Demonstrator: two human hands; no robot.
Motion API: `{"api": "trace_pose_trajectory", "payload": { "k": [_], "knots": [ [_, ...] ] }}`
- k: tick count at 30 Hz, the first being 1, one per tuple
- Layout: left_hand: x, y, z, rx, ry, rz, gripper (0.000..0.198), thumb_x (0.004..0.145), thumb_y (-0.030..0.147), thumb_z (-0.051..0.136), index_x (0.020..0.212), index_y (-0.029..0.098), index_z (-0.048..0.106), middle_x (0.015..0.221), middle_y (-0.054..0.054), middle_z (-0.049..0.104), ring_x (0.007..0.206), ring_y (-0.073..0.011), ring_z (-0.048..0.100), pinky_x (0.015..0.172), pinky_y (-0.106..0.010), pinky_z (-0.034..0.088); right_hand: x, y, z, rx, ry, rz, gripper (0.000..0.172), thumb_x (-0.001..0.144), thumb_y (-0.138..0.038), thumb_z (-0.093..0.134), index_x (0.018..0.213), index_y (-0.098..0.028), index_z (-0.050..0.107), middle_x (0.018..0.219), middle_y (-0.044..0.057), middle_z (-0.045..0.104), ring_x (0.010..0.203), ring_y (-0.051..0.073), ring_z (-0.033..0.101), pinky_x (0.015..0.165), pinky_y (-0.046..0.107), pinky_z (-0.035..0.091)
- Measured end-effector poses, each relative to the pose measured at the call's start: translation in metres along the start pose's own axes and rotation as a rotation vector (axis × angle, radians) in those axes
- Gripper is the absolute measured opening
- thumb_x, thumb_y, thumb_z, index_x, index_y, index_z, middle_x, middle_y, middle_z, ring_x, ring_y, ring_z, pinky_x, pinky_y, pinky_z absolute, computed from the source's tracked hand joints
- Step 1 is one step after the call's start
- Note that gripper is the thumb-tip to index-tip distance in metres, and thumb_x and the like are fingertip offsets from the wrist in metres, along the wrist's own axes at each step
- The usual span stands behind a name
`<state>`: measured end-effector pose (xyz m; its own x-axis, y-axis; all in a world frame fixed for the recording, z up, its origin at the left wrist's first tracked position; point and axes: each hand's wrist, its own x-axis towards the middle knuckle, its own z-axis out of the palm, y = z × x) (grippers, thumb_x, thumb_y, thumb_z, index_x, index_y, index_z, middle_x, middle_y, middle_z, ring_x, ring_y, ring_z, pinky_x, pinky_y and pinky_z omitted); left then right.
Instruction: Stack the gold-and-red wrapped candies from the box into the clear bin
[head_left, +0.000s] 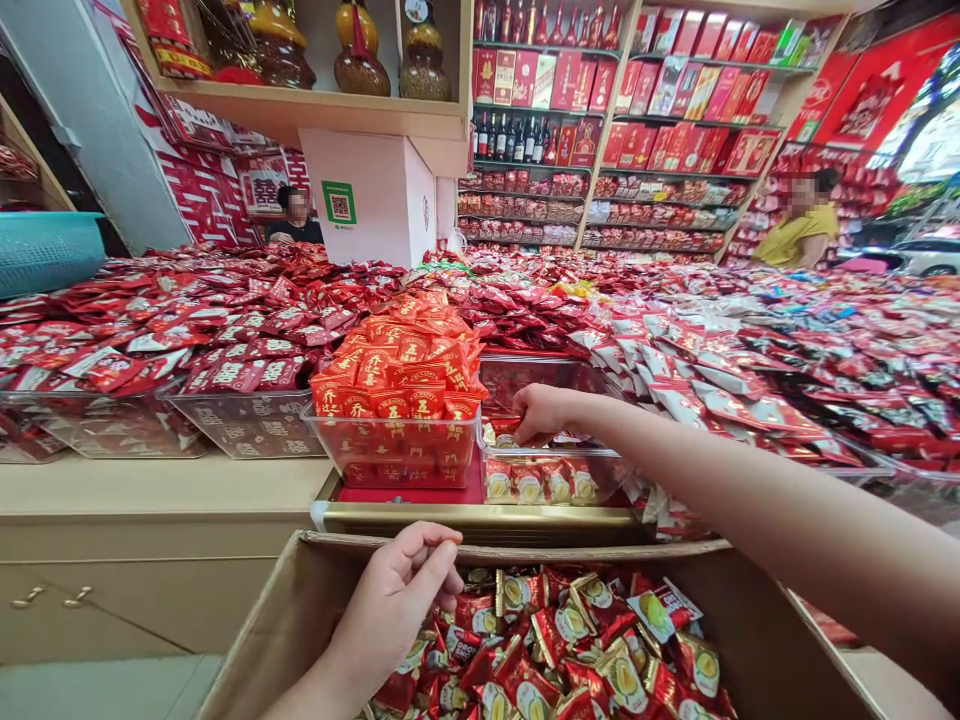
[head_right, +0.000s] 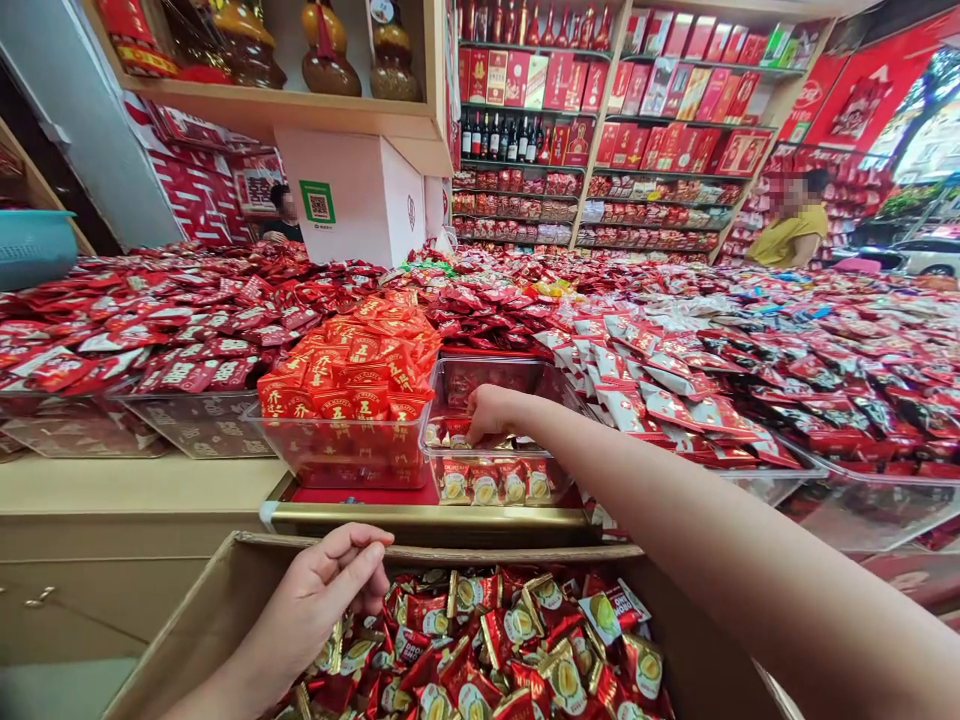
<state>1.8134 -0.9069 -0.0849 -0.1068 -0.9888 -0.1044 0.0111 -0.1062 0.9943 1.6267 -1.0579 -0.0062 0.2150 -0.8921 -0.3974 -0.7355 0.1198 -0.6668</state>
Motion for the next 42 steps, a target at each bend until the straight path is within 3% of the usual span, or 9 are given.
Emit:
{"api": "trace_pose_trajectory", "payload": {
  "k": [4, 9, 16, 20, 29, 33, 36, 39, 42],
  "knots": [
    [-0.002, 0.0, 0.0, 0.027, -0.025, 0.02, 0.02, 0.076, 0.036, 0.055, 0.082, 0.018, 0.058, 0.056, 0.003, 0.058, 0.052, -0.0102, 0.052, 0.051, -0.019, 0.043, 0.015, -0.006, -0.005, -0.005, 0.049, 0.021, 0.021, 0.061, -0.001, 0.063, 0.068, -0.015, 0.049, 0.043, -0.005, 0.05, 0.045, 0.01, 0.053, 0.044, 0.019, 0.043],
    [-0.001, 0.0, 0.002, 0.071, 0.01, 0.024, 0.023, 0.074, 0.039, 0.056, 0.081, 0.017, 0.059, 0.055, 0.002, 0.057, 0.051, -0.0112, 0.051, 0.05, -0.019, 0.043, 0.041, -0.009, -0.018, 0.01, 0.15, 0.093, 0.005, 0.074, -0.008, 0.055, 0.075, -0.012, 0.053, 0.047, -0.003, 0.051, 0.044, 0.008, 0.051, 0.046, 0.019, 0.044],
    [-0.002, -0.004, 0.003, 0.137, 0.055, 0.055, 0.027, 0.071, 0.045, 0.057, 0.078, 0.019, 0.061, 0.053, 0.002, 0.057, 0.049, -0.0123, 0.05, 0.047, -0.02, 0.043, 0.078, -0.005, 0.002, -0.008, -0.009, 0.253, 0.013, 0.084, -0.021, 0.048, 0.086, -0.01, 0.055, 0.074, -0.001, 0.057, 0.057, 0.006, 0.054, 0.05, 0.019, 0.047],
    [-0.001, -0.007, 0.002, 0.194, 0.033, 0.104, 0.027, 0.072, 0.046, 0.055, 0.078, 0.02, 0.062, 0.053, 0.0, 0.058, 0.051, -0.014, 0.052, 0.048, -0.021, 0.046, 0.089, -0.003, 0.011, -0.046, -0.017, 0.298, 0.015, 0.084, -0.023, 0.047, 0.09, -0.011, 0.055, 0.079, 0.001, 0.058, 0.06, 0.007, 0.054, 0.052, 0.02, 0.047],
    [-0.002, -0.005, 0.002, 0.342, 0.004, 0.15, 0.019, 0.075, 0.038, 0.052, 0.077, 0.021, 0.062, 0.055, 0.001, 0.059, 0.053, -0.0146, 0.054, 0.051, -0.02, 0.044, 0.087, 0.0, 0.01, -0.169, 0.14, 0.155, 0.014, 0.071, -0.019, 0.061, 0.082, -0.01, 0.061, 0.061, 0.002, 0.061, 0.049, 0.01, 0.055, 0.046, 0.019, 0.044],
    [-0.003, -0.004, 0.002, 0.423, 0.001, 0.192, 0.017, 0.076, 0.036, 0.052, 0.078, 0.022, 0.062, 0.058, 0.0, 0.06, 0.056, -0.0155, 0.056, 0.055, -0.02, 0.045, 0.082, -0.001, 0.009, -0.304, 0.193, 0.08, 0.016, 0.069, -0.02, 0.061, 0.081, -0.009, 0.064, 0.07, 0.009, 0.065, 0.059, 0.015, 0.06, 0.052, 0.021, 0.045],
    [-0.004, -0.004, 0.0, 0.507, -0.02, 0.227, 0.015, 0.078, 0.033, 0.051, 0.08, 0.023, 0.062, 0.063, 0.0, 0.063, 0.06, -0.016, 0.058, 0.059, -0.02, 0.046, 0.08, 0.002, 0.001, -0.426, 0.301, 0.025, 0.024, 0.069, -0.018, 0.06, 0.089, -0.007, 0.064, 0.09, 0.018, 0.063, 0.083, 0.024, 0.06, 0.064, 0.025, 0.046],
    [-0.005, -0.004, -0.003, 0.616, -0.126, 0.284, 0.014, 0.08, 0.03, 0.05, 0.084, 0.023, 0.062, 0.071, -0.001, 0.065, 0.067, -0.016, 0.059, 0.066, -0.02, 0.045, 0.079, 0.007, -0.008, -0.505, 0.367, -0.005, 0.033, 0.07, -0.015, 0.057, 0.101, -0.005, 0.06, 0.104, 0.022, 0.058, 0.096, 0.028, 0.055, 0.073, 0.028, 0.043],
    [-0.005, -0.004, -0.003, 0.704, -0.222, 0.332, 0.015, 0.081, 0.027, 0.048, 0.087, 0.024, 0.062, 0.079, -0.001, 0.067, 0.073, -0.0157, 0.06, 0.069, -0.019, 0.044, 0.079, 0.013, -0.012, -0.546, 0.313, 0.004, 0.034, 0.063, -0.011, 0.062, 0.096, -0.004, 0.063, 0.098, 0.022, 0.06, 0.093, 0.029, 0.056, 0.074, 0.031, 0.043]
  ]
}}
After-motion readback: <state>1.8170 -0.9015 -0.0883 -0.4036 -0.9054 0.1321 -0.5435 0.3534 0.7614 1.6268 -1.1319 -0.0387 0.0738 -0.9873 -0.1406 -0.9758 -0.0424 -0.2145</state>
